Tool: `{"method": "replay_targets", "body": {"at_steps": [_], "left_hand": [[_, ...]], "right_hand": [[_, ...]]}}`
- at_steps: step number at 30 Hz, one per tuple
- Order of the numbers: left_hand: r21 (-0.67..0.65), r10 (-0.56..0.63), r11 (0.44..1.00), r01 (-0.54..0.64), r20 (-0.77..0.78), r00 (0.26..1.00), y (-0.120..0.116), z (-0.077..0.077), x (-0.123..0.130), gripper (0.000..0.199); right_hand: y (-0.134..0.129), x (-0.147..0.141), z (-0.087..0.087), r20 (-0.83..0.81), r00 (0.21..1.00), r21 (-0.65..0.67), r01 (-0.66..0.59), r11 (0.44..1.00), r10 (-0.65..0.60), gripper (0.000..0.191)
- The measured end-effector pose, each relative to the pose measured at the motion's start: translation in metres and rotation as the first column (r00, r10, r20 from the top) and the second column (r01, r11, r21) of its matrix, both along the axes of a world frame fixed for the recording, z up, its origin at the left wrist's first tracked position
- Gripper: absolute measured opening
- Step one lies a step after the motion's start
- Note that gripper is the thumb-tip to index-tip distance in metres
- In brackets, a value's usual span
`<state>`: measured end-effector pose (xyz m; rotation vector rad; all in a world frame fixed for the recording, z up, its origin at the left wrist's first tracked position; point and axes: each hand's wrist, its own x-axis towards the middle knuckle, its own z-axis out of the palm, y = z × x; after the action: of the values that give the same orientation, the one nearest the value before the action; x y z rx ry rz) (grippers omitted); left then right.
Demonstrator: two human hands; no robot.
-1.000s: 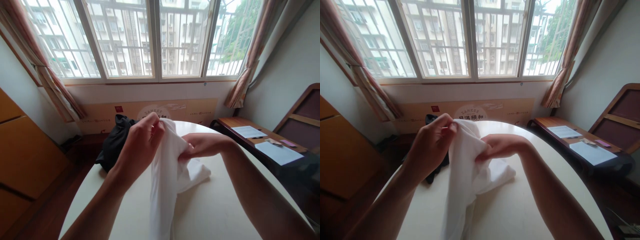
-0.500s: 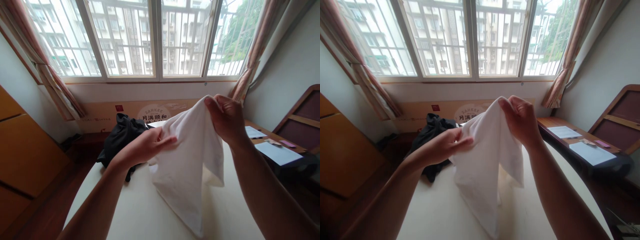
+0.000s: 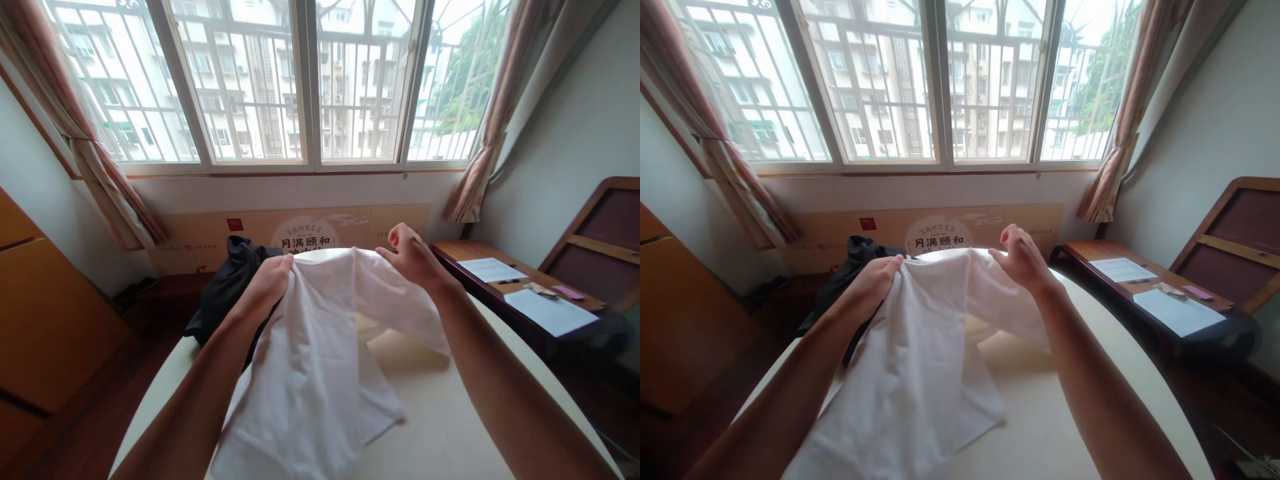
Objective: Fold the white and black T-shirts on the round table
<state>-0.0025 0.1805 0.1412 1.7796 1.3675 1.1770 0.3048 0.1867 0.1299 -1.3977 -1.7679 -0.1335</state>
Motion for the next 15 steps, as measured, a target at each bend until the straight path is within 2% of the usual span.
{"method": "replay_targets", "body": {"at_steps": [2,4,6,7,8,11,13,15], "left_hand": [[0.075,0.091,0.994,-0.083,-0.118,0.989,0.015,-0.015,-0.003,0.044],[0.13,0.178,0.98,-0.15,-0.247,0.953,0.026,-0.027,-0.008,0.041],[0.125,0.225,0.973,-0.195,-0.307,0.925,0.032,-0.034,-0.014,0.04],[0.121,0.243,0.969,-0.215,-0.317,0.917,0.033,-0.036,-0.016,0.039],[0.122,0.258,0.966,-0.23,-0.322,0.911,0.034,-0.037,-0.018,0.038],[0.124,0.28,0.959,-0.254,-0.316,0.906,0.034,-0.036,-0.022,0.038],[0.101,0.287,0.958,-0.269,-0.286,0.915,0.033,-0.034,-0.024,0.037],[0.083,0.302,0.953,-0.291,-0.247,0.921,0.033,-0.03,-0.026,0.035]], "right_hand": [[0.001,-0.008,-0.008,0.102,0.986,-0.246,-0.103,0.964,0.131,0.033],[-0.002,-0.018,-0.018,0.19,0.94,-0.519,-0.15,0.841,0.284,0.034],[-0.004,-0.03,-0.031,0.272,0.89,-0.679,-0.093,0.728,0.367,0.045],[-0.003,-0.036,-0.039,0.315,0.872,-0.707,-0.049,0.706,0.375,0.047],[-0.002,-0.041,-0.046,0.353,0.86,-0.712,-0.009,0.702,0.369,0.042],[0.008,-0.046,-0.066,0.408,0.853,-0.686,0.051,0.726,0.325,0.006],[0.015,-0.041,-0.072,0.38,0.865,-0.68,0.022,0.733,0.327,0.01],[0.021,-0.029,-0.07,0.303,0.889,-0.651,-0.071,0.756,0.344,0.013]]}}
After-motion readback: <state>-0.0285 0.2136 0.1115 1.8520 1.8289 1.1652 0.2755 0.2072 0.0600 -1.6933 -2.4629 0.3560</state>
